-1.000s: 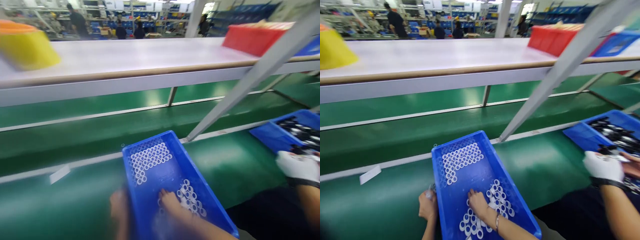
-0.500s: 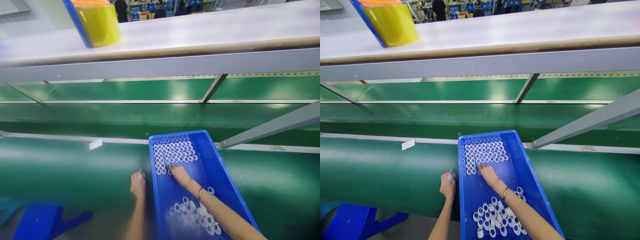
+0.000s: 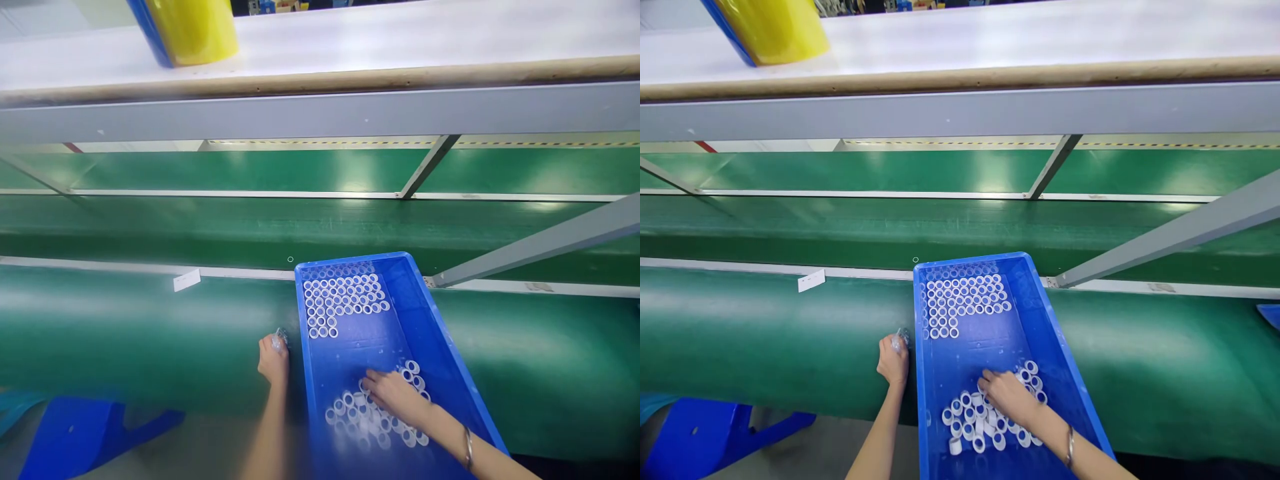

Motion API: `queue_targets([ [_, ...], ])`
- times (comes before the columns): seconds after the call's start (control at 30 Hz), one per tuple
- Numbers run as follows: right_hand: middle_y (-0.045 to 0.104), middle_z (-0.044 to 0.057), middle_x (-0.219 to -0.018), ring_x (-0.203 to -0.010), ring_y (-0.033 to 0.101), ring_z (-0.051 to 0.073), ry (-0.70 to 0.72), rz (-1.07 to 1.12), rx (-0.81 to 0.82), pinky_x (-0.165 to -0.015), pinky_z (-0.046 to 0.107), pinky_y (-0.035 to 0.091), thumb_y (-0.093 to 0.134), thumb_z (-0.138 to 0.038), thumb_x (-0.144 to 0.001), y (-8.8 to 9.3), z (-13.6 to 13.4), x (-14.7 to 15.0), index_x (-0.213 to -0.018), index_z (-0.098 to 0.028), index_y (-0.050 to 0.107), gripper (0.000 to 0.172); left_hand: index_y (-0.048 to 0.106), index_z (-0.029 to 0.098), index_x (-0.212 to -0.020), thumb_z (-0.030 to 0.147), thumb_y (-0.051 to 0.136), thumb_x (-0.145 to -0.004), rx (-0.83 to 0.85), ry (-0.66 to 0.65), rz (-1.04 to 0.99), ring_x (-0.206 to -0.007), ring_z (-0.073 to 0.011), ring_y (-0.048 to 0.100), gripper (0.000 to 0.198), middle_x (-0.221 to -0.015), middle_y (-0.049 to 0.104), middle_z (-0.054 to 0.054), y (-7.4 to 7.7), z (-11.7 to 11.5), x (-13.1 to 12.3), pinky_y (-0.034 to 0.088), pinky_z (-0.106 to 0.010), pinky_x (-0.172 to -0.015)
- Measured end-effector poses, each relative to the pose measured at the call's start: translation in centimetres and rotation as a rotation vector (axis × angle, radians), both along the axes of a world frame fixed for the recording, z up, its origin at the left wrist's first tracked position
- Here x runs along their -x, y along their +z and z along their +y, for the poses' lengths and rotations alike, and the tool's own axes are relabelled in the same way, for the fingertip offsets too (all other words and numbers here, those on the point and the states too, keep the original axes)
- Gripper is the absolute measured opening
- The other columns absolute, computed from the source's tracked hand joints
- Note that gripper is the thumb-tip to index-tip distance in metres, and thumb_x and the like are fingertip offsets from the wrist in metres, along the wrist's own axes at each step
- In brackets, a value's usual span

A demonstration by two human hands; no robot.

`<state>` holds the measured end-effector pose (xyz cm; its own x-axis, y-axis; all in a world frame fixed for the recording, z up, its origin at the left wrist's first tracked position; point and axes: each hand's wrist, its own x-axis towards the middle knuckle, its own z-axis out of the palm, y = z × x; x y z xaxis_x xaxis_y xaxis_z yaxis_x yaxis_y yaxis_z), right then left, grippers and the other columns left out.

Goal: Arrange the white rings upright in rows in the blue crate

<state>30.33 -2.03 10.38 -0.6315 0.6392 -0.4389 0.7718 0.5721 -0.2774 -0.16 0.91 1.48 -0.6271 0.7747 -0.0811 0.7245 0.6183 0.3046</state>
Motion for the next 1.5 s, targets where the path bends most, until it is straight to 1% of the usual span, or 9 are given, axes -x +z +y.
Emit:
queue_targets([
  [0.1,0.072,0.012,-0.108,-0.092,0.071,0.027,0.002,-0.052,-0.029,-0.069,0.034,0.055,0.053,0.000,-0.082,-2.1,-1.9,-0.1,-0.102,-0.017,0.068,0.030,0.056,0.023,-0.106,0.045,0.040,-0.096,-0.008,0.002,0.004,-0.084,-0.0184,0.062,0.029,-0.105,0.064,-0.003,-0.1,0.0,0.1,0.026,-0.027,-0.055],
  [0.2,0.071,0.014,-0.110,-0.091,0.071,0.026,-0.051,-0.093,-0.067,-0.066,0.031,0.054,0.050,0.004,-0.081,-3.4,-1.3,0.6,-0.102,-0.015,0.067,0.034,0.056,0.023,-0.106,0.045,0.042,-0.096,-0.014,0.001,0.008,-0.084,-0.0188,0.062,0.027,-0.105,0.063,-0.002,-0.1,0.1,0.3,0.025,-0.027,-0.055],
  [0.47,0.070,0.011,-0.105,-0.088,0.070,0.021,-0.240,-0.080,-0.142,-0.061,0.027,0.045,0.047,-0.011,-0.093,-2.8,8.5,4.4,-0.107,-0.018,0.058,0.019,0.055,0.024,-0.105,0.046,0.041,-0.096,-0.024,0.006,0.030,-0.080,-0.0175,0.061,0.027,-0.104,0.064,-0.001,-0.2,0.0,0.6,0.024,-0.027,-0.055],
  [0.6,0.070,0.010,-0.108,-0.090,0.070,0.021,-0.284,-0.052,-0.143,-0.062,0.027,0.044,0.045,-0.017,-0.097,-1.6,10.8,5.6,-0.110,-0.019,0.056,0.017,0.055,0.023,-0.105,0.045,0.042,-0.096,-0.026,0.002,0.041,-0.082,-0.0182,0.061,0.027,-0.104,0.064,-0.002,-0.2,0.0,0.7,0.024,-0.027,-0.055],
  [0.7,0.069,0.010,-0.114,-0.093,0.070,0.020,-0.308,-0.027,-0.146,-0.065,0.027,0.045,0.040,-0.023,-0.101,0.0,9.9,4.3,-0.118,-0.019,0.053,0.022,0.055,0.023,-0.104,0.045,0.043,-0.096,-0.029,-0.007,0.043,-0.084,-0.0184,0.062,0.027,-0.104,0.064,-0.002,-0.2,-0.1,0.8,0.026,-0.027,-0.055],
  [0.8,0.072,0.006,-0.104,-0.088,0.071,0.020,-0.273,-0.024,-0.099,-0.066,0.028,0.045,0.042,-0.025,-0.100,1.0,7.0,1.5,-0.106,-0.021,0.060,0.019,0.055,0.023,-0.104,0.045,0.043,-0.096,-0.032,-0.015,0.041,-0.084,-0.0185,0.062,0.026,-0.105,0.064,-0.002,-0.3,-0.1,0.7,0.027,-0.027,-0.055],
  [0.97,0.073,0.012,-0.087,-0.073,0.072,0.026,-0.284,-0.101,-0.029,-0.058,0.030,0.044,0.062,-0.026,-0.088,-0.5,1.2,-1.9,-0.084,-0.015,0.066,0.012,0.056,0.023,-0.103,0.045,0.043,-0.095,-0.038,-0.017,0.041,-0.083,-0.0182,0.061,0.026,-0.103,0.063,-0.002,-0.5,0.1,0.6,0.026,-0.027,-0.055],
  [1.23,0.071,0.011,-0.109,-0.091,0.072,0.025,-0.253,-0.063,-0.007,-0.069,0.031,0.053,0.050,-0.019,-0.094,-2.2,-0.8,1.3,-0.098,-0.018,0.068,0.018,0.056,0.022,-0.103,0.044,0.044,-0.095,-0.028,-0.016,0.058,-0.081,-0.0177,0.061,0.027,-0.102,0.064,-0.003,-0.2,0.2,0.6,0.025,-0.026,-0.053],
  [1.5,0.075,0.017,-0.094,-0.081,0.074,0.035,-0.371,-0.179,0.031,-0.066,0.040,0.058,0.062,-0.037,-0.090,-2.1,-0.8,3.1,-0.098,-0.008,0.070,0.031,0.056,0.022,-0.103,0.045,0.041,-0.096,-0.037,-0.009,0.055,-0.083,-0.0177,0.062,0.028,-0.103,0.064,-0.003,-0.1,0.3,0.5,0.027,-0.027,-0.054],
])
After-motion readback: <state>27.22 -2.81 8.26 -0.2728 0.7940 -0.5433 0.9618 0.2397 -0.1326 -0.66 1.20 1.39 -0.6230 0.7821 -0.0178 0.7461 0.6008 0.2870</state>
